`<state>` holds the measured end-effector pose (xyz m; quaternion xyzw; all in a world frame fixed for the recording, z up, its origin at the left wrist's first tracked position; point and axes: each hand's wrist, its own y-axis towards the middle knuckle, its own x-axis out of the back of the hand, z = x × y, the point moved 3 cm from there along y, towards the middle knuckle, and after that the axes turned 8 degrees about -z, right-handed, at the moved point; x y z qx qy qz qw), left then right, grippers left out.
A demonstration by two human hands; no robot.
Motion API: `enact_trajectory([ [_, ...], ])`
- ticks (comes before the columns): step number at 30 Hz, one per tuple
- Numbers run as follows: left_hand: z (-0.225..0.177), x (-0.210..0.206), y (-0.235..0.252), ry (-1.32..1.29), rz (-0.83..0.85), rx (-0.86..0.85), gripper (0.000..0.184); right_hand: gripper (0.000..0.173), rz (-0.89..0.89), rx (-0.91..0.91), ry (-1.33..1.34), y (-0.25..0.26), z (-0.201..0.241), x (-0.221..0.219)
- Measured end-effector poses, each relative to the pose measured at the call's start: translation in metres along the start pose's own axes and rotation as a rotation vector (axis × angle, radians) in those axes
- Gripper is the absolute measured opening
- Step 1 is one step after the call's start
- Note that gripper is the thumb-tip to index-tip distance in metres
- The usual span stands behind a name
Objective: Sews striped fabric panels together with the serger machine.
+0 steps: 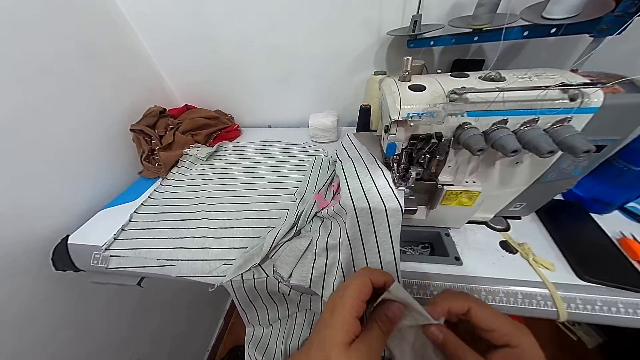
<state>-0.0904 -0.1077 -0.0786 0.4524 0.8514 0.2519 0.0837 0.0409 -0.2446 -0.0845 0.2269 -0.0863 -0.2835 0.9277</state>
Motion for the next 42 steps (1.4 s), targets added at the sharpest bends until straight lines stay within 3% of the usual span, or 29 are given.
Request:
enact_trajectory([
  [3,-0.002,0.000,-0.004,-0.107,0.010,0.128,0.031,0.018,-0.030,0.044,0.047,0.008,0.006,0.000],
  [6,-0.005,0.006,-0.004,-0.159,-0.014,0.071,0.018,0.033,0.004,0.050,0.155,0.013,0.006,-0.012],
  [9,-0.020,0.025,0.009,-0.075,-0.061,-0.027,0.018,0.059,0.118,-0.052,0.256,0.012,-0.001,-0.028],
  [13,-0.042,0.049,0.063,0.243,-0.011,-0.183,0.018,0.019,0.112,-0.156,0.206,0.015,-0.001,-0.038],
  [17,-0.017,0.044,0.140,0.628,0.125,-0.257,0.017,0.005,-0.096,-0.172,0.055,0.045,-0.019,-0.028],
  [20,0.019,0.040,0.174,0.750,0.260,-0.225,0.021,0.017,-0.335,-0.009,-0.334,0.062,-0.060,-0.018],
  [22,0.028,0.038,0.183,0.765,0.294,-0.212,0.021,0.025,-0.381,0.043,-0.506,0.065,-0.071,-0.012],
  [31,0.011,0.047,0.168,0.844,0.324,-0.032,0.016,0.020,-0.230,0.052,-0.199,0.047,-0.053,-0.022],
  [42,0.015,0.051,0.171,0.838,0.256,-0.061,0.015,0.023,-0.305,0.069,-0.178,0.047,-0.057,-0.022],
])
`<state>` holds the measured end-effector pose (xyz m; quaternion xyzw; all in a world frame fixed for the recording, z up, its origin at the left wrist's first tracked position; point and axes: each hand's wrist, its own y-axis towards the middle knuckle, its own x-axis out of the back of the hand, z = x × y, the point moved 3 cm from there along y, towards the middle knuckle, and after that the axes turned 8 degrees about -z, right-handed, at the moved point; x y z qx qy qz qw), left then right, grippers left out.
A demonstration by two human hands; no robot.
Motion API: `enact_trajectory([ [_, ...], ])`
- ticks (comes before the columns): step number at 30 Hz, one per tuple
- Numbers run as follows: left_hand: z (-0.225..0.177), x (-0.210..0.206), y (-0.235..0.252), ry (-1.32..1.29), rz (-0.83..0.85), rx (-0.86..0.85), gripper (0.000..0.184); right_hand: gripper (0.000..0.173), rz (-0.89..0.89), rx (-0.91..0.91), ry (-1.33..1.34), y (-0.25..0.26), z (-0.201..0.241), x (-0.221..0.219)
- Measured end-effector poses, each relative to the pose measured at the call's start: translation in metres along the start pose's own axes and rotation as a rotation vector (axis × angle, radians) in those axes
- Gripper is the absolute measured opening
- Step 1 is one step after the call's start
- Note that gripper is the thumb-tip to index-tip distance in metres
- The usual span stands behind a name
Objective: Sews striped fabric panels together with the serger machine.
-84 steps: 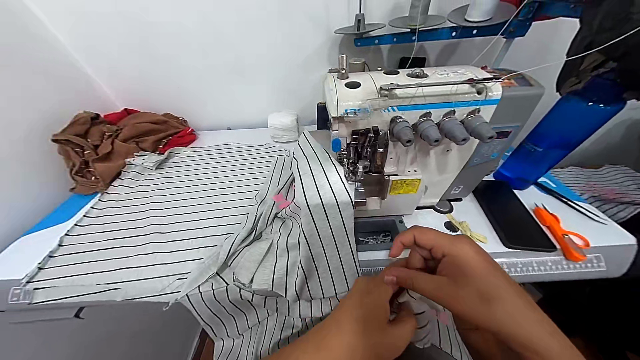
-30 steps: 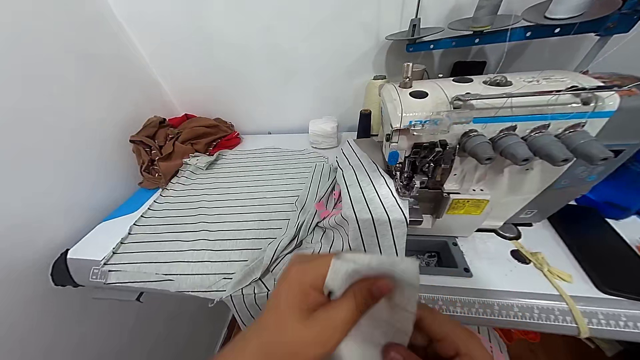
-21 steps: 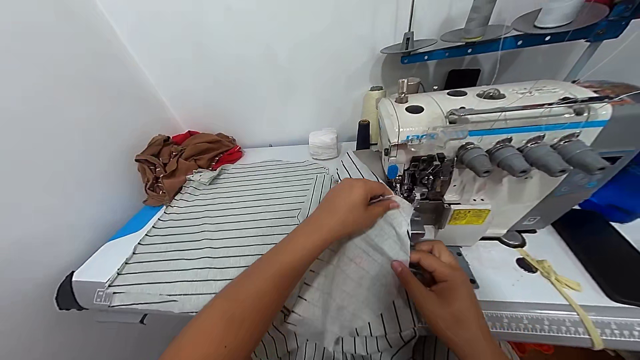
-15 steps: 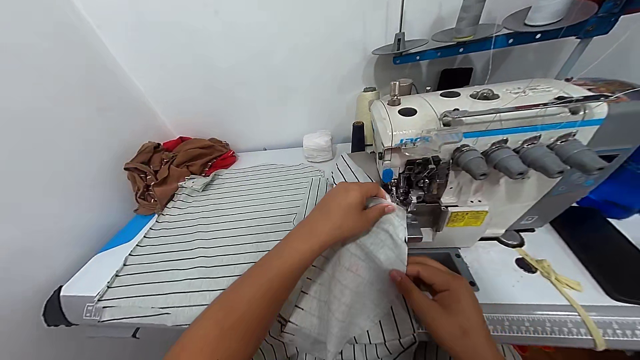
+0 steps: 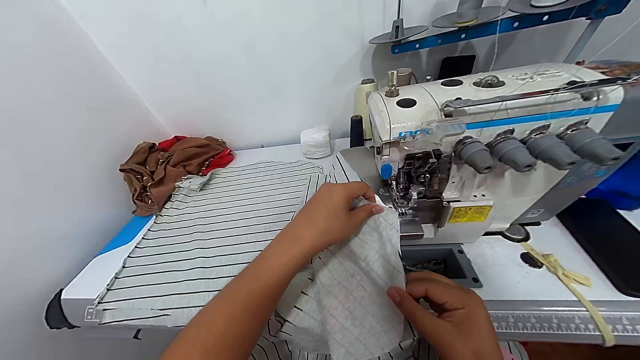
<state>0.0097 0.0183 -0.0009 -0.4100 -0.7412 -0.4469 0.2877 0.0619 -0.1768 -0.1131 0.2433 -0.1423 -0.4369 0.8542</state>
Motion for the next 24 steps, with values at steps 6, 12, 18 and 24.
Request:
enact_trajectory([
  [6,0.0019,-0.0004,0.0014,-0.028,0.052,0.095,0.016,0.024,-0.011,0.001,-0.027,-0.0018,-0.0040,0.0006],
  [12,0.0083,0.0050,0.0005,-0.188,0.059,0.126,0.012,0.023,-0.015,0.028,-0.031,-0.0014,0.0004,0.0023],
  [18,0.0057,0.0056,0.0012,-0.094,0.057,0.158,0.013,0.026,-0.033,0.037,-0.105,-0.0005,-0.0010,0.0004],
  [24,0.0059,-0.0008,0.0005,-0.028,-0.024,0.064,0.012,0.025,-0.042,0.030,-0.083,0.0000,-0.0034,-0.0005],
])
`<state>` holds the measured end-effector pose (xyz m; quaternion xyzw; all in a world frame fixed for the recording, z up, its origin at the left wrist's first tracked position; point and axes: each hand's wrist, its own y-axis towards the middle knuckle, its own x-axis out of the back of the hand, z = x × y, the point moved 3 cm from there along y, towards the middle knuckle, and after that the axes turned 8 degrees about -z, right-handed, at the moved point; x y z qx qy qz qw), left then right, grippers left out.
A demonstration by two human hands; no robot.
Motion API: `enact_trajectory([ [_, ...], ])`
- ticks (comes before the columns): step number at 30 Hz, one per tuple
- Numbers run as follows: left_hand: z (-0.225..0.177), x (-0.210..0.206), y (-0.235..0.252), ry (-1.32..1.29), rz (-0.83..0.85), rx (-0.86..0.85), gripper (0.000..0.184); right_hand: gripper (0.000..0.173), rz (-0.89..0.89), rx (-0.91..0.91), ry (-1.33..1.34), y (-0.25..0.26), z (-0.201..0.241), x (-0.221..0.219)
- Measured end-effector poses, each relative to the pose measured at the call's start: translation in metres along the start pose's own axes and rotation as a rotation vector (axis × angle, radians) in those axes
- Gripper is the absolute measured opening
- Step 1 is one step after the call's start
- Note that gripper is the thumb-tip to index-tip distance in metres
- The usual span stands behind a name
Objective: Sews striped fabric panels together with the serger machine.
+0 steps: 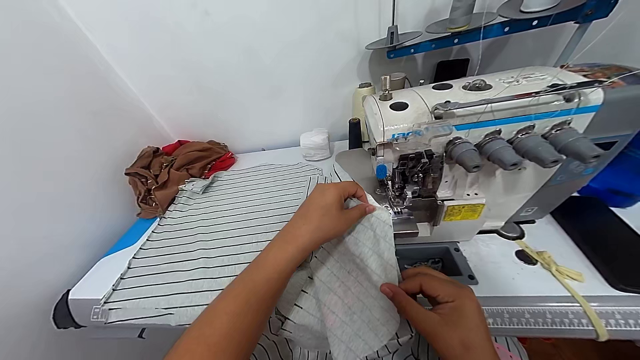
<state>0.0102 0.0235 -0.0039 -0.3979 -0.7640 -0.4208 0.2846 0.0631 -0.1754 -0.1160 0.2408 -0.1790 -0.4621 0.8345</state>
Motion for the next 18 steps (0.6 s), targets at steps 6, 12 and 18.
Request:
enact_trajectory([
  [6,-0.032,-0.022,-0.029,0.465,-0.217,-0.476,0.020,0.042,0.118,-0.378,0.212,0.002,-0.002,-0.004],
  [12,-0.046,-0.058,-0.070,0.449,-0.212,-0.260,0.040,0.012,0.290,-0.326,0.252,-0.009,-0.007,0.019],
  [18,-0.057,-0.066,-0.057,0.347,-0.176,-0.234,0.047,0.011,0.194,-0.286,0.278,-0.003,-0.007,0.034],
])
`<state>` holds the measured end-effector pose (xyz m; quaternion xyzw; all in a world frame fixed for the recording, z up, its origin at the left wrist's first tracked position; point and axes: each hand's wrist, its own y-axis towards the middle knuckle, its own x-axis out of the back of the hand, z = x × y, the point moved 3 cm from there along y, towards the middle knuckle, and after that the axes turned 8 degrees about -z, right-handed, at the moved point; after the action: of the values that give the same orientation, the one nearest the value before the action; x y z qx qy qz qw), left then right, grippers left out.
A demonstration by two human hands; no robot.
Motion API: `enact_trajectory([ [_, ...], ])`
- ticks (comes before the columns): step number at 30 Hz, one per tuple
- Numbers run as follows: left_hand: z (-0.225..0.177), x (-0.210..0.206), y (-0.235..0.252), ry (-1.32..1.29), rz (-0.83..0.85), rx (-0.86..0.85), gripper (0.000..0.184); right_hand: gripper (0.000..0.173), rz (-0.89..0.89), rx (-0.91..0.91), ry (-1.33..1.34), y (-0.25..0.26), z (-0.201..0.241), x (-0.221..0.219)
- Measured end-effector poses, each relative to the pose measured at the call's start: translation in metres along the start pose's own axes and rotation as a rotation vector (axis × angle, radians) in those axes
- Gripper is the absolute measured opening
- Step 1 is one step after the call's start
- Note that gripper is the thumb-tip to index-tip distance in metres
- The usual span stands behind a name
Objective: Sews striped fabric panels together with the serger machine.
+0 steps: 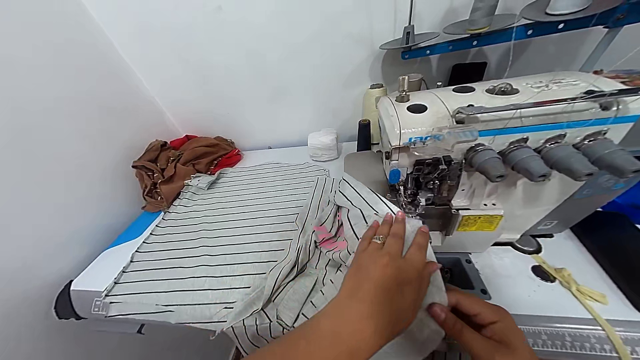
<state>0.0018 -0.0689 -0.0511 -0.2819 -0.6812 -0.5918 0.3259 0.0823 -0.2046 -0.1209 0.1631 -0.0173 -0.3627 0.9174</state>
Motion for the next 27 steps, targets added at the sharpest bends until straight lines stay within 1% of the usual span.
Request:
enact_trajectory([
  [3,0.001,-0.003,0.007,0.023,0.013,0.015,0.048,0.012,-0.032,0.000,-0.010,0.008,0.002,0.001],
  [7,0.005,-0.002,0.008,0.008,0.000,0.014,0.047,0.012,-0.034,0.000,-0.008,0.009,0.001,0.000],
  [11,0.015,0.002,0.012,-0.097,0.002,0.035,0.037,0.011,-0.041,0.016,-0.036,0.012,0.003,-0.003],
  [12,0.020,0.003,0.017,-0.139,0.028,0.047,0.036,0.010,-0.055,0.025,-0.057,0.015,0.003,-0.005],
  [14,0.035,0.006,0.031,-0.218,0.140,0.099,0.035,0.012,-0.103,0.039,-0.106,0.027,0.001,-0.009],
  [16,0.053,0.009,0.048,-0.292,0.258,0.152,0.026,0.018,-0.175,0.051,-0.152,0.040,-0.003,-0.014],
  [17,0.062,0.009,0.054,-0.331,0.251,0.153,0.023,0.020,-0.205,0.064,-0.180,0.046,-0.004,-0.015],
  [18,0.071,0.008,0.057,-0.376,0.203,0.141,0.022,0.022,-0.235,0.086,-0.218,0.049,-0.004,-0.016],
  [19,0.078,0.007,0.054,-0.405,0.113,0.118,0.024,0.024,-0.261,0.125,-0.265,0.050,-0.004,-0.016],
  [21,0.088,0.010,0.034,-0.384,-0.124,0.096,0.031,0.027,-0.298,0.272,-0.429,0.045,-0.002,-0.011],
  [22,0.091,0.015,0.017,-0.330,-0.226,0.138,0.033,0.028,-0.295,0.334,-0.529,0.038,0.000,-0.006],
  [23,0.092,0.022,-0.002,-0.260,-0.281,0.221,0.034,0.029,-0.270,0.347,-0.597,0.029,0.005,0.000],
  [24,0.093,0.028,-0.022,-0.194,-0.262,0.325,0.039,0.030,-0.221,0.299,-0.607,0.019,0.011,0.006],
  [25,0.093,0.033,-0.041,-0.159,-0.188,0.409,0.047,0.029,-0.137,0.196,-0.568,0.009,0.016,0.011],
  [26,0.090,0.036,-0.058,-0.144,-0.108,0.453,0.054,0.028,-0.010,0.063,-0.479,0.000,0.019,0.012],
  [27,0.086,0.037,-0.072,-0.136,-0.062,0.451,0.055,0.028,0.152,-0.071,-0.364,-0.007,0.020,0.010],
])
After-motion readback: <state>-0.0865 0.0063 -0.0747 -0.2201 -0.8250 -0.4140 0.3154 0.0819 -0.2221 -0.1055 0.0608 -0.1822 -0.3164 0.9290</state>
